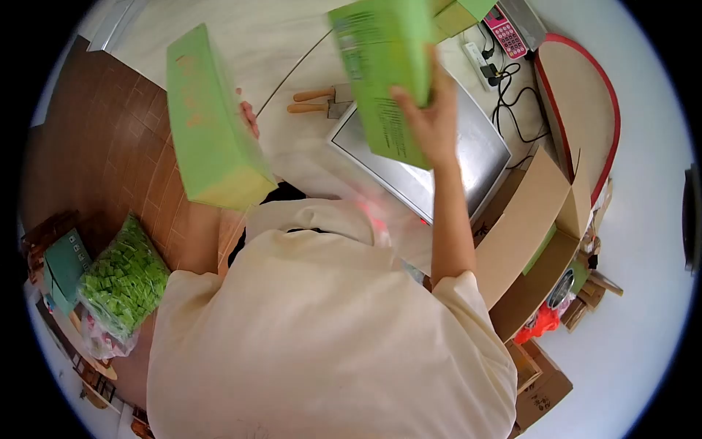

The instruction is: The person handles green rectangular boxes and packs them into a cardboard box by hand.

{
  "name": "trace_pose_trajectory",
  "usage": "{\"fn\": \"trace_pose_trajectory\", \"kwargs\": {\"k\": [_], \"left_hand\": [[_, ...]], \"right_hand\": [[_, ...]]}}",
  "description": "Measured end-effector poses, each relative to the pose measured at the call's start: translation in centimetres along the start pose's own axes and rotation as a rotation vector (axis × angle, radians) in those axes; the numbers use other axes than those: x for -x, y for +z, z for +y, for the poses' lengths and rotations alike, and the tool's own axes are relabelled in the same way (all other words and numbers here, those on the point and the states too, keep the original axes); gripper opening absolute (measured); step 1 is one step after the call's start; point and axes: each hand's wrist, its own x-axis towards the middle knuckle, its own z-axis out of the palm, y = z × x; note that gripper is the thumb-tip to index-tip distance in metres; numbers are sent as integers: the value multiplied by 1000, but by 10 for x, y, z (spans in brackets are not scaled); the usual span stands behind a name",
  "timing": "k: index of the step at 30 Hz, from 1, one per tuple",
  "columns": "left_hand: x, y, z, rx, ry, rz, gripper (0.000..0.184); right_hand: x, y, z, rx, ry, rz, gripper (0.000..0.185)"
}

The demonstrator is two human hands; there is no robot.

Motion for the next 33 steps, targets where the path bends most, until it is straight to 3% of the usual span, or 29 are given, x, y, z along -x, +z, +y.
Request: {"fn": "trace_pose_trajectory", "kwargs": {"k": [1,3,6,9,16,20,25,28,30,31,33], "left_hand": [[0,1,4,13,11,-14,69],[2,0,7,24,25,-29,69],[3,-3,4,42,45,-60,67],[-1,-13,3,5,43,-77,66],[-16,-19,5,25,-28,-123,65],[-16,-12,9,-57,55,-135,65],[-8,-4,12,-172,114,-6,66],[-4,4,6,-238,197,57,56],[1,9,3,-265,219,37,54],[-1,10,1,-305,238,15,52],[-6,-1,5,-287,188,36,56]], "right_hand": [[-6,12,-18,264,-81,-67,69],[-12,45,-33,425,-242,-66,75],[-12,79,-34,434,-325,-117,75],[-12,87,-36,499,-265,-207,76],[-9,79,-32,522,-245,-174,75],[3,60,-27,520,-205,-196,77],[11,46,-23,538,-168,-188,80],[14,23,-17,443,-163,-144,78],[22,-4,-9,50,76,10,71],[25,-18,-14,62,83,16,71],[32,-45,-29,-803,521,152,57]]}}
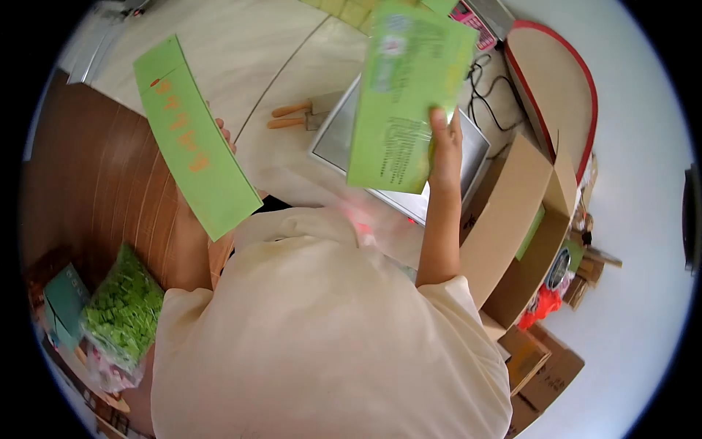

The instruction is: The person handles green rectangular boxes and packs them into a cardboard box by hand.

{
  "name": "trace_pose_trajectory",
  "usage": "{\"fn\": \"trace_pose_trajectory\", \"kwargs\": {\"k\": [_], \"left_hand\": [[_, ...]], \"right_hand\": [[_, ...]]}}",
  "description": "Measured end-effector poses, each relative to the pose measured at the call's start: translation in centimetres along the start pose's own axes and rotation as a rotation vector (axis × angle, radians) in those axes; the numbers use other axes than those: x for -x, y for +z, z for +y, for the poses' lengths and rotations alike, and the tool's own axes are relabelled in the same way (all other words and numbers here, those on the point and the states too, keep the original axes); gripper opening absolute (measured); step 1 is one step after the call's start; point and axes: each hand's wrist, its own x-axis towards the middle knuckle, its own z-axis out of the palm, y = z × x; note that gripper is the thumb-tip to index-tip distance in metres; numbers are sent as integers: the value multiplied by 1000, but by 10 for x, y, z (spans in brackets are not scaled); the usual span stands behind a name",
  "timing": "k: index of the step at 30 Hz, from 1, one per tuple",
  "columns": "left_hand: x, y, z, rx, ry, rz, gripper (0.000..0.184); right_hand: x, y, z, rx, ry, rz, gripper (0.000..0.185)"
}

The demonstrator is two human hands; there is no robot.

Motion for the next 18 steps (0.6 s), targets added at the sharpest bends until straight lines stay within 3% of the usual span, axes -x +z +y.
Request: {"fn": "trace_pose_trajectory", "kwargs": {"k": [2,6,7,9,13,15,18], "left_hand": [[-7,-7,-4,10,-72,6,61],[-27,-4,-17,40,-146,-56,54],[-32,-4,-19,45,-183,-82,54],[-41,-13,-22,-42,-243,-74,54],[-48,-10,-29,-164,-301,-60,53],[-49,-6,-32,-160,-308,-71,53],[-51,-4,-34,-148,-304,-83,54]], "right_hand": [[11,-18,2,-311,195,162,54],[25,-38,26,-695,175,156,54],[30,-38,30,-697,156,182,54],[38,-38,37,-865,126,-7,49],[38,-40,57,-844,148,83,45],[43,-35,43,-1179,210,-85,49],[44,-41,46,-1067,251,61,48]]}}
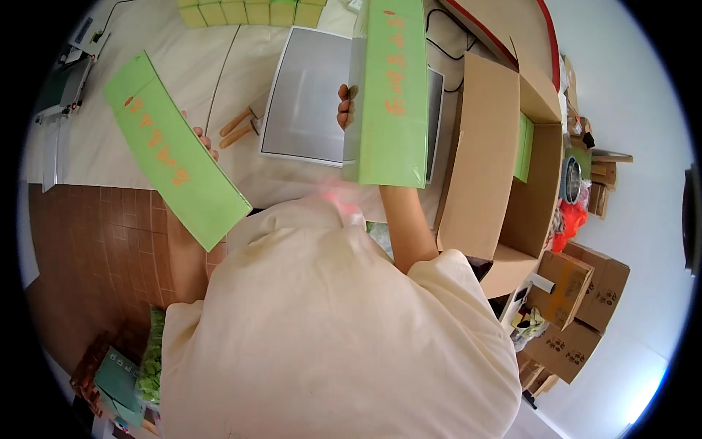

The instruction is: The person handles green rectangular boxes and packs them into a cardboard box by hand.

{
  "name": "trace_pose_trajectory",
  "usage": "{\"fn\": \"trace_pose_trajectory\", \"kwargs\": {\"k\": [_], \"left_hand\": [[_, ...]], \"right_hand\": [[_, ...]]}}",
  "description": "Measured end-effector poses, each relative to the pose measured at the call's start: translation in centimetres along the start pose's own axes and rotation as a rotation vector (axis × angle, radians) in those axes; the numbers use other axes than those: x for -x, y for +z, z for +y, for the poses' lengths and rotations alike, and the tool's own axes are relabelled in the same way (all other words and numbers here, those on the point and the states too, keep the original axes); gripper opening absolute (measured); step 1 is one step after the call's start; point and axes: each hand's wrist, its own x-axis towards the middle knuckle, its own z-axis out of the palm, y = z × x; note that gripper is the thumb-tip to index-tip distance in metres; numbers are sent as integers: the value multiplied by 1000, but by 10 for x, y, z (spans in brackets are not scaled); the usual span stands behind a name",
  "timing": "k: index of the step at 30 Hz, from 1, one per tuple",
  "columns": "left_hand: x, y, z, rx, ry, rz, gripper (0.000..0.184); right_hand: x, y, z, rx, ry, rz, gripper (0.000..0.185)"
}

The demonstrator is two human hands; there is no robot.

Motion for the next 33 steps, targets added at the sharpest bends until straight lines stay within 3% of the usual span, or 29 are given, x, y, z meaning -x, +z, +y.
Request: {"fn": "trace_pose_trajectory", "kwargs": {"k": [4,6,7,8,10,11,12,14,21,26,33], "left_hand": [[9,3,-1,8,43,21,54],[21,2,2,17,80,40,54],[25,2,2,18,94,51,55],[30,2,3,18,112,58,55],[36,-2,4,23,140,82,55],[39,-4,4,24,156,96,55],[40,-6,5,24,175,112,56],[46,-13,4,23,213,146,56],[63,-40,-3,-60,299,322,58],[59,-24,-3,9,253,276,60],[43,-22,3,123,260,284,57]], "right_hand": [[-4,-7,-10,149,-93,-44,43],[-1,26,-19,461,-50,190,45],[-13,33,-16,652,-110,158,46],[-20,51,-11,792,-227,-28,52],[-63,46,-4,1485,-574,-172,58],[-71,58,12,1687,-793,-271,65],[-80,62,26,1687,-789,-281,65],[-94,68,54,2210,-1039,-438,66],[-115,52,111,2357,-949,-518,58],[-108,55,113,2511,-853,-355,67],[-73,45,95,2529,-890,-201,61]]}}
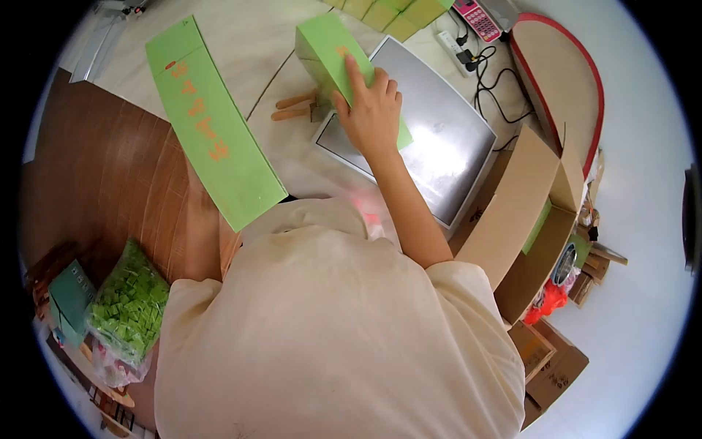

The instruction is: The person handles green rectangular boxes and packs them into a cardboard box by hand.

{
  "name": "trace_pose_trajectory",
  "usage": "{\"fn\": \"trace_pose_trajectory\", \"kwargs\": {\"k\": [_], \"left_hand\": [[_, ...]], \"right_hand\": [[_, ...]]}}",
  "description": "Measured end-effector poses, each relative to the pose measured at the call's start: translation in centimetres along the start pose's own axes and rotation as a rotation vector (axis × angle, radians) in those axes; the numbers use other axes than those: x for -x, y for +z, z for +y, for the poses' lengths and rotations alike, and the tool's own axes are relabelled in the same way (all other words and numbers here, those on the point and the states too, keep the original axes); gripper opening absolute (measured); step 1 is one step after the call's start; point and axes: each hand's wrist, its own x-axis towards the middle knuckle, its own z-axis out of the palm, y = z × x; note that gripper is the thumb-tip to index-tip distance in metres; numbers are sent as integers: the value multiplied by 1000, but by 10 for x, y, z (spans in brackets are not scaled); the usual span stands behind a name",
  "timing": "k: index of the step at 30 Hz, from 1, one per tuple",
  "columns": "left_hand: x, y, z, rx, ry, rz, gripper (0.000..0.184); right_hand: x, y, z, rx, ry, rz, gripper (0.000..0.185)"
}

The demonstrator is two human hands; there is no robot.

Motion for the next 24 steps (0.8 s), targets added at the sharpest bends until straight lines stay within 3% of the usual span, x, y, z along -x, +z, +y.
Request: {"fn": "trace_pose_trajectory", "kwargs": {"k": [6,8,9,11,12,14,16,19,24], "left_hand": [[-20,-8,-1,-294,88,-57,57],[-20,-18,0,-373,115,-63,58],[-26,-29,2,-260,52,-164,59],[-28,-24,-3,-148,-40,-285,59],[-18,-10,-6,-203,0,-269,61],[-12,12,-10,-256,17,-280,62],[-13,29,-13,59,-138,-331,62],[-29,32,-16,132,-272,-381,61],[-51,52,-36,94,-361,-396,59]], "right_hand": [[19,-19,35,-213,50,102,62],[28,-42,53,-886,450,125,52],[29,-66,56,-1137,633,36,46],[38,-80,69,-1587,754,177,47],[41,-88,70,-1668,907,177,50],[55,-79,81,-1829,920,229,50],[74,-62,95,-2224,793,151,47],[75,-61,77,-2324,716,325,48],[104,-50,90,-2260,836,401,50]]}}
